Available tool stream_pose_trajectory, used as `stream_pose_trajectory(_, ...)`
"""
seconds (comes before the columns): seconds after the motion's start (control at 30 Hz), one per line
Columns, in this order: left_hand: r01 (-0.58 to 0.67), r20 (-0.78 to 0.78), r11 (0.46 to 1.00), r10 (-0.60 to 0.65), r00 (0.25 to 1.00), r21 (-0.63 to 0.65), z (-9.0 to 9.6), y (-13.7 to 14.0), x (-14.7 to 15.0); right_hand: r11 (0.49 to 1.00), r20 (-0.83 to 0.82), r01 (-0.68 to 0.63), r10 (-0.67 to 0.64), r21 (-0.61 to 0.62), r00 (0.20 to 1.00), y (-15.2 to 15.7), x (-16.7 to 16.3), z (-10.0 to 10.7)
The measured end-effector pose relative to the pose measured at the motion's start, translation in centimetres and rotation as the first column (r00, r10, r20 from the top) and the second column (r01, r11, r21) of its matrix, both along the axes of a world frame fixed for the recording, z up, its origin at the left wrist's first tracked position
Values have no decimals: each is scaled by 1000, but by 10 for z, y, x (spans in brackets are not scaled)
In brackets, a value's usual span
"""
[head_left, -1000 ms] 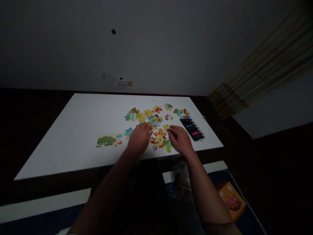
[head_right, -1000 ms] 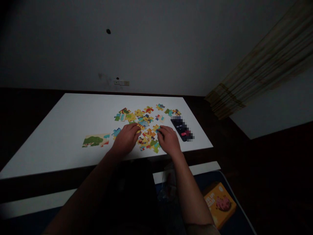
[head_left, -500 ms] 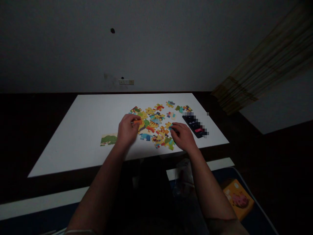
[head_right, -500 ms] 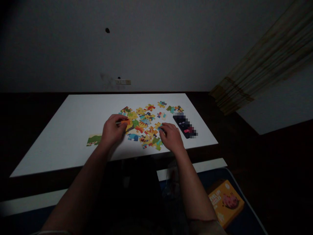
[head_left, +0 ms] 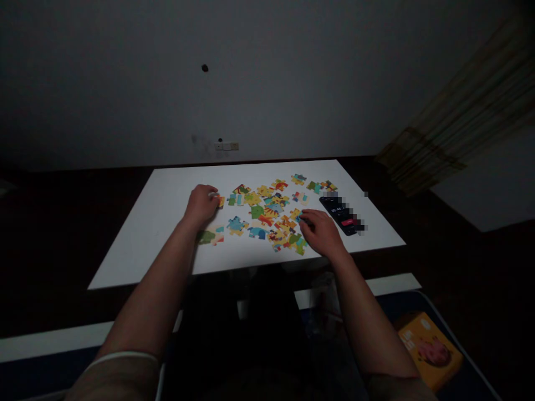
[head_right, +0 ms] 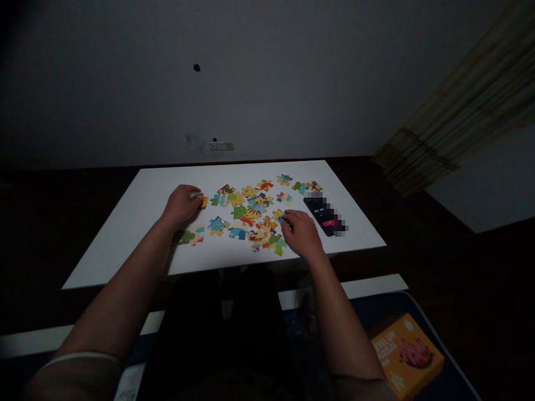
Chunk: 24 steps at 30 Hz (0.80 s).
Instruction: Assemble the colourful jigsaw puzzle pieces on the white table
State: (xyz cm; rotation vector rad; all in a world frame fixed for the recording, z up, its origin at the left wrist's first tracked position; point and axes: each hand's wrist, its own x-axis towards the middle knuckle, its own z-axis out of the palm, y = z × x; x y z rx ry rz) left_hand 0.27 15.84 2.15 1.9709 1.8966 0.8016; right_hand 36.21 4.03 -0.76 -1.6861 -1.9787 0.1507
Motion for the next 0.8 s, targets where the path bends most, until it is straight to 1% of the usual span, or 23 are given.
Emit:
stream_pose_trajectory(0.03, 28, -30, 999, -28, 999, 24, 3, -9, 1, 1000, 2, 4, -4, -5, 1000, 0, 0, 0)
stream_pose_trajectory(0.07, 76, -95, 995, -71, 993, 58, 5, -20, 2, 1000, 3, 12, -12, -9, 1000, 0, 0, 1)
stream_pose_trajectory(0.1, 134, -158, 988, -120, 980, 81, 8, -33, 1, 1000, 4, 20, -20, -11, 1000, -1, 0, 1)
stream_pose_trajectory(0.17, 183, -218, 977, -155, 963, 113, 10, -66, -5, 999, 8, 33, -33, -9, 999, -1, -1, 1)
stream_pose_trajectory(0.2, 186, -238, 975, -155, 959, 117, 9, -83, -10, 999, 11, 34, -34, -4, 999, -1, -1, 2)
stream_pose_trajectory(0.3, 143, -266, 979, -99, 959, 149, 1, -132, -33, 999, 29, 37, -38, 7, 999, -1, -3, 1)
stream_pose_trajectory(0.4, 70, -258, 980, -19, 966, 188, -11, -167, -57, 999, 69, 44, -44, -8, 997, 0, -4, 2)
stream_pose_trajectory(0.47, 21, -220, 973, 30, 975, 228, -19, -181, -69, 999, 118, 35, -31, -32, 993, 3, -2, 1)
stream_pose_trajectory(0.53, 27, -209, 966, 29, 977, 257, -25, -189, -77, 997, 180, 13, 0, -71, 984, 11, 1, 0)
stream_pose_trajectory(0.67, 80, -264, 971, -18, 964, 226, -33, -199, -82, 986, 260, -36, 77, -161, 963, 35, 7, -3)
stream_pose_trajectory(0.8, 95, -298, 977, -36, 954, 188, -32, -207, -79, 963, 313, -76, 157, -258, 937, 50, 11, -3)
